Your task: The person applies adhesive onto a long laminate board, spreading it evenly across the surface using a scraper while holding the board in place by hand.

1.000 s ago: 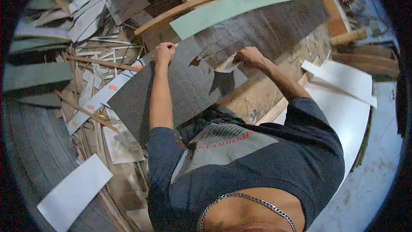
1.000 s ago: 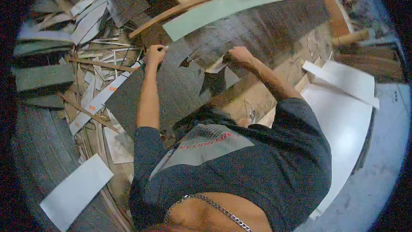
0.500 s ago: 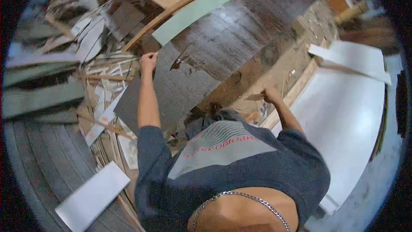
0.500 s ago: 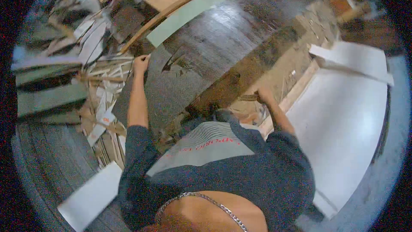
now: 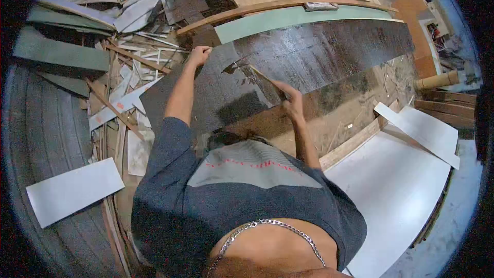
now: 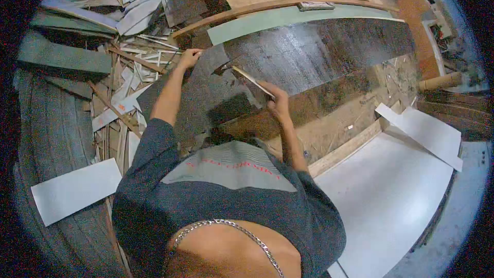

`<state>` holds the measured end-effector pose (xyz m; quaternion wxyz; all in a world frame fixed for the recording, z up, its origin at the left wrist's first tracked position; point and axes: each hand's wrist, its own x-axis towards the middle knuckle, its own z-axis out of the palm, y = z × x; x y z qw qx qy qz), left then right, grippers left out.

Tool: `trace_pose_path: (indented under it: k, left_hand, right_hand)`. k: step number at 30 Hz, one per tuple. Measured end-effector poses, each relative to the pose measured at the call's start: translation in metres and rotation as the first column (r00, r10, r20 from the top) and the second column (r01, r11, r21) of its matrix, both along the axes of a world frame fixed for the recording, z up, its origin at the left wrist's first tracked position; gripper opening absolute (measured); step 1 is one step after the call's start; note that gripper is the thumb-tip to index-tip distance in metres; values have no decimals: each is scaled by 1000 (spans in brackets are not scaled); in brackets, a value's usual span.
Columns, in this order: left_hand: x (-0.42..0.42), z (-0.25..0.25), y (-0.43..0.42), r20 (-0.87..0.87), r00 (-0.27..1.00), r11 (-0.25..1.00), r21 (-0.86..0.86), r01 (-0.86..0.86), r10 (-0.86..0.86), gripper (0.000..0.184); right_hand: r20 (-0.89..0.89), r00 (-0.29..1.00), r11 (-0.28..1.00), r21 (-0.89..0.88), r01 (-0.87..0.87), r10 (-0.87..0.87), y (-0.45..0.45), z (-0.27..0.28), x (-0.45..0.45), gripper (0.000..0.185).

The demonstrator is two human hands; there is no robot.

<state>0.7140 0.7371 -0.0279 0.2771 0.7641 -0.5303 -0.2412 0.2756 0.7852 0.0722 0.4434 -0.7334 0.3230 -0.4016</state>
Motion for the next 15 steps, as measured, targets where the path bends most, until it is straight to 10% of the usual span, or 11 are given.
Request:
trace_pose_path:
  k: [7, 15]
  left_hand:
    - [25, 34, 41, 124, 992, 996, 91, -14, 3, 36]
    - [25, 52, 44, 134, 990, 993, 105, -49, 35, 29]
  right_hand:
    - [-504, 846, 780, -596, -194, -175, -69, 5, 136, 48]
    - [-668, 685, 698, -637, -326, -290, -90, -32, 178, 44]
